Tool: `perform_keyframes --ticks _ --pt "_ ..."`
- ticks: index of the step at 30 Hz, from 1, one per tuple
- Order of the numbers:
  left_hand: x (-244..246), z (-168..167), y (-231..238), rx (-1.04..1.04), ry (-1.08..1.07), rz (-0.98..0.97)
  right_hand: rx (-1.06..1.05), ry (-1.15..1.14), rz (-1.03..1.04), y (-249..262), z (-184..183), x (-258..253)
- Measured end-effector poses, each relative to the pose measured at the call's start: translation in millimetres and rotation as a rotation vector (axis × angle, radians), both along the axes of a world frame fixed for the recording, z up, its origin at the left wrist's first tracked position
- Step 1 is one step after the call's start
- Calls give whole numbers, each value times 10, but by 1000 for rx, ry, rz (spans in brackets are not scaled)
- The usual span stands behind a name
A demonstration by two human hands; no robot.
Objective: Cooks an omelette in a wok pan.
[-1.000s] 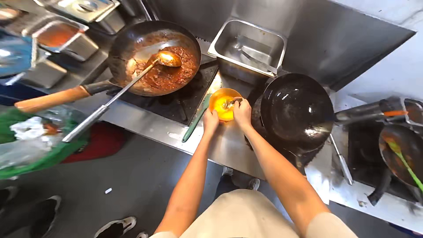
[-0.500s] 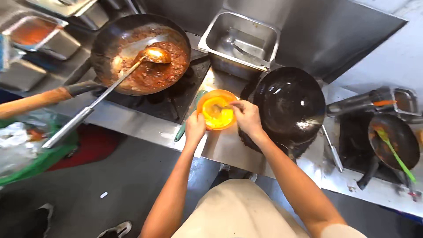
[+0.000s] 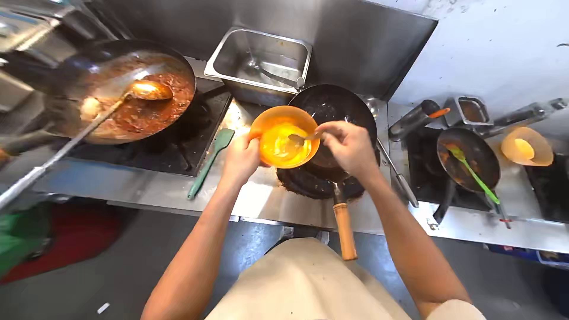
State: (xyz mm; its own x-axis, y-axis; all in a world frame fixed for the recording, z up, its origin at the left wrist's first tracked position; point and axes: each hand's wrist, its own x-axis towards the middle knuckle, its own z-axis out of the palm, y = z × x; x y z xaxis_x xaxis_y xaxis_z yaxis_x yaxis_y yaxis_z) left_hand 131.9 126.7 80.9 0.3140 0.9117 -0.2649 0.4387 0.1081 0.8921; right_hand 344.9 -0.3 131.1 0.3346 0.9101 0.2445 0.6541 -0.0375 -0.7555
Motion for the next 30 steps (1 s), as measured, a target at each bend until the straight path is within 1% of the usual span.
perform_keyframes --ticks 1,3,6,9,13,16,21,24,26,28,30 --pt "123 17 26 11 5 -23 15 -37 -17 -22 59 153" --pt "356 23 68 43 27 -68 -35 -74 -54 -53 142 459" --pt "692 31 138 107 119 -140 -112 -39 -143 -51 113 800" --pt "980 44 138 210 262 -204 -162 24 -191 -29 -114 1005" --pt "1276 -34 88 329 435 -269 -220 206 -248 -27 -530 1160" --pt "1402 -99 28 418 478 -322 -231 287 -271 -61 -787 1221" --pt "1509 -227 -28 584 541 -377 -259 313 -278 -126 -891 1245" --pt "1526 -193 -73 687 568 -408 -242 249 -248 -173 -862 1250" --pt "1523 -197 -76 773 557 -433 -188 153 -219 -231 -801 1216" --pt "1516 -170 -77 848 554 -443 -91 14 -177 -335 -669 1159" --pt "1484 -101 -90 941 514 -415 52 -146 -139 -489 -543 1098"
